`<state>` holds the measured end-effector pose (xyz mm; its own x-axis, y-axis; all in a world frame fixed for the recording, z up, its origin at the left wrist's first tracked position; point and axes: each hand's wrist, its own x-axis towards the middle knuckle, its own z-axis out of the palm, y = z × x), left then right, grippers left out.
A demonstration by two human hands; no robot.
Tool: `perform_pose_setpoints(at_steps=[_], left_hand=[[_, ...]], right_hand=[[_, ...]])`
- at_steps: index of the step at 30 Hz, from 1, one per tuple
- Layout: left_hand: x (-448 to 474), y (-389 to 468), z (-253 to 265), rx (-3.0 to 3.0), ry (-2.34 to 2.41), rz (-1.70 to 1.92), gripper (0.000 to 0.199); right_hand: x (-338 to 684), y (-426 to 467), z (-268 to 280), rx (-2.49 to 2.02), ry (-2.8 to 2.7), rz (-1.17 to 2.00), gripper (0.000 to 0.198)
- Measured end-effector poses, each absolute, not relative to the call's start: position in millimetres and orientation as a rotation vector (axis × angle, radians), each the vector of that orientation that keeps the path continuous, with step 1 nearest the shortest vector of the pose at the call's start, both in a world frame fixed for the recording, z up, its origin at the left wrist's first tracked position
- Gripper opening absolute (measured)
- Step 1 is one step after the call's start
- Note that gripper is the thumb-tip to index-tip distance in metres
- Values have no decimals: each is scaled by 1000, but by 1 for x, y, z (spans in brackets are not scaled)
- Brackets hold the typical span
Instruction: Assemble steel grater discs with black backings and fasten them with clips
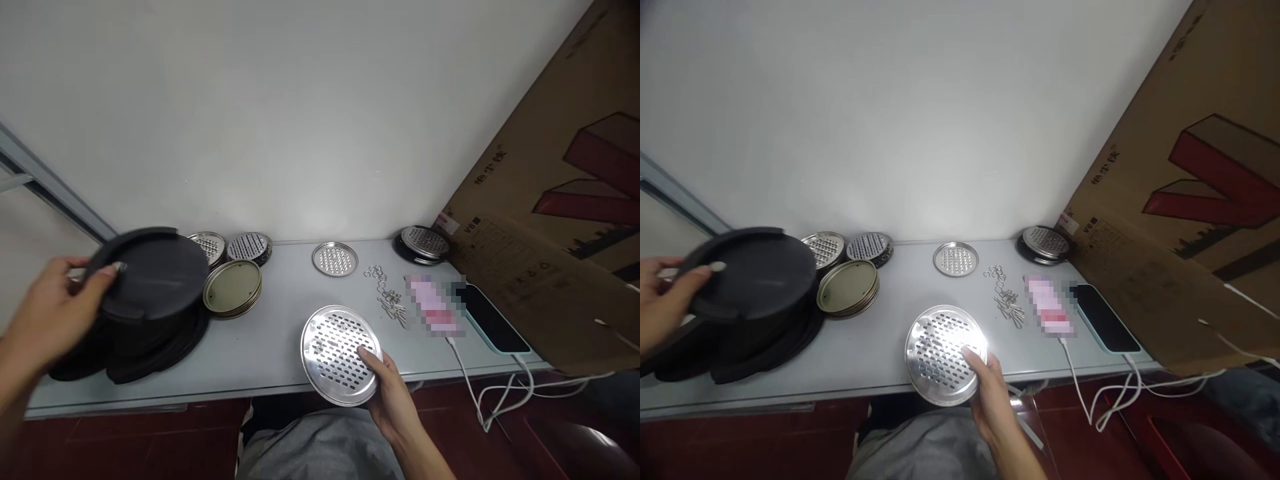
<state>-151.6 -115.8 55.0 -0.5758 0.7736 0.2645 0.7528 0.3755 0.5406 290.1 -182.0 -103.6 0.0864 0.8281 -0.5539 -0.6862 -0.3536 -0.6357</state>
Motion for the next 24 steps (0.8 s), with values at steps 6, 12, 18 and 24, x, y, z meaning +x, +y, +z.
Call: perform_pose_setpoints(at_steps=[6, 12, 18, 24], left_hand=[[-9, -144, -2, 1547, 1854, 1013, 69], [12, -139, -53, 1531, 1746, 1004, 65], [22, -142, -72, 1521, 1651, 937, 60], [43, -155, -77, 1390, 1542, 906, 61]], right_hand=[[293, -182, -94, -1079, -96, 1555, 39], [315, -186, -85, -1155, -71, 1372, 36], [305, -191, -86, -1198, -209, 1443, 60], [303, -186, -95, -1268, -231, 1484, 77]])
